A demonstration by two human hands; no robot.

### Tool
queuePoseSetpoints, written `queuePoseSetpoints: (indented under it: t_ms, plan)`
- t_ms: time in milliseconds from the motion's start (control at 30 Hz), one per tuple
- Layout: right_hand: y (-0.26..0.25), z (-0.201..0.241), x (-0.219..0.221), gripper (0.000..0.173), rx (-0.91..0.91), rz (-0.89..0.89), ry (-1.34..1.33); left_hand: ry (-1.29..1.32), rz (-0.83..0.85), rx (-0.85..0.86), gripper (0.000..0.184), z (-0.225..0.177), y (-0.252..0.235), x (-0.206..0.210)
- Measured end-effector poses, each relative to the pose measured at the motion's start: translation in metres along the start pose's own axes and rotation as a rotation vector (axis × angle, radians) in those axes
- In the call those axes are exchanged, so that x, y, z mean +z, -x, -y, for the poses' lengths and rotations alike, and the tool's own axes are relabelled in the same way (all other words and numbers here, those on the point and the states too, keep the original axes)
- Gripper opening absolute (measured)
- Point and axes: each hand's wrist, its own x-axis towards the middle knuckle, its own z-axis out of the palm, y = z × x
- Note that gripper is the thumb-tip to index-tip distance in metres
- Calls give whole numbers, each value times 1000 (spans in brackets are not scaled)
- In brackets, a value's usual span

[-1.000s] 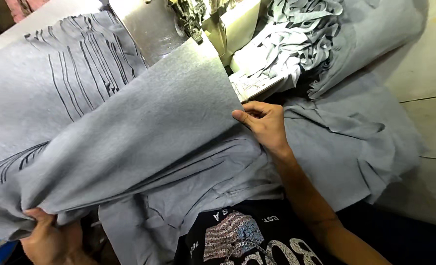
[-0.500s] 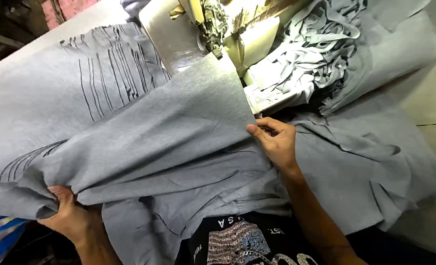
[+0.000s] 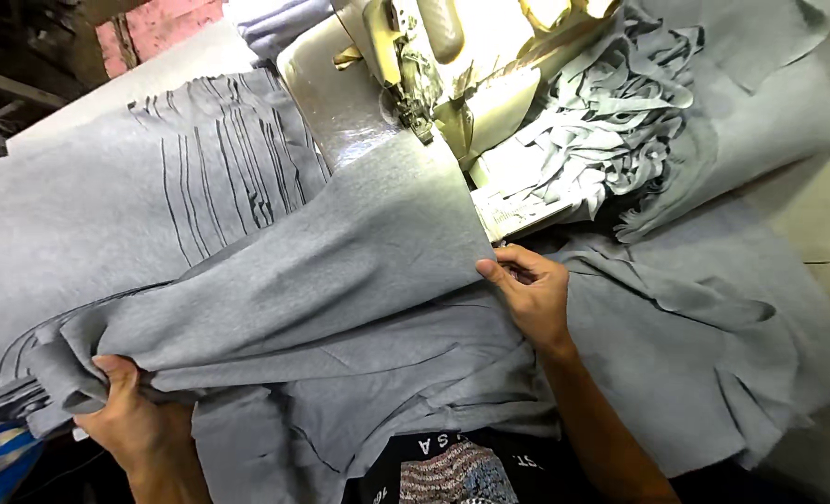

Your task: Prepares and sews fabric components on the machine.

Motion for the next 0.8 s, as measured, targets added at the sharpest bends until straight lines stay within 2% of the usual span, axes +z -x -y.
queuePoseSetpoints:
  t_ms: [133, 367, 433, 500, 600, 633, 700, 767, 800]
  plan:
    - [-7, 6, 2, 13, 2, 3, 11, 14, 27, 28, 48, -5, -13, 2]
    - [-23, 13, 7, 13, 26, 6, 45, 52, 142, 104, 43, -19, -52, 18]
    - [-26, 17, 7, 13, 40, 21, 66, 2, 211, 110, 42, -24, -61, 19]
    - [-25, 19, 5, 13, 54, 38, 88, -193, 306, 84, 55, -27, -60, 11]
    - [-20, 22, -1, 13, 88, 62, 131, -601, 433, 108, 87, -30, -26, -12]
    - [-17, 23, -3, 13, 106, 68, 142, -711, 439, 82, 98, -28, -7, -18]
    - [-11, 23, -7, 12, 140, 82, 159, -854, 344, 49, 113, -10, 36, -21]
    - [-7, 21, -9, 13, 151, 83, 158, -943, 170, 54, 111, 16, 71, -11]
    - [-6, 20, -9, 14, 147, 83, 153, -946, 76, 53, 97, 26, 84, -5]
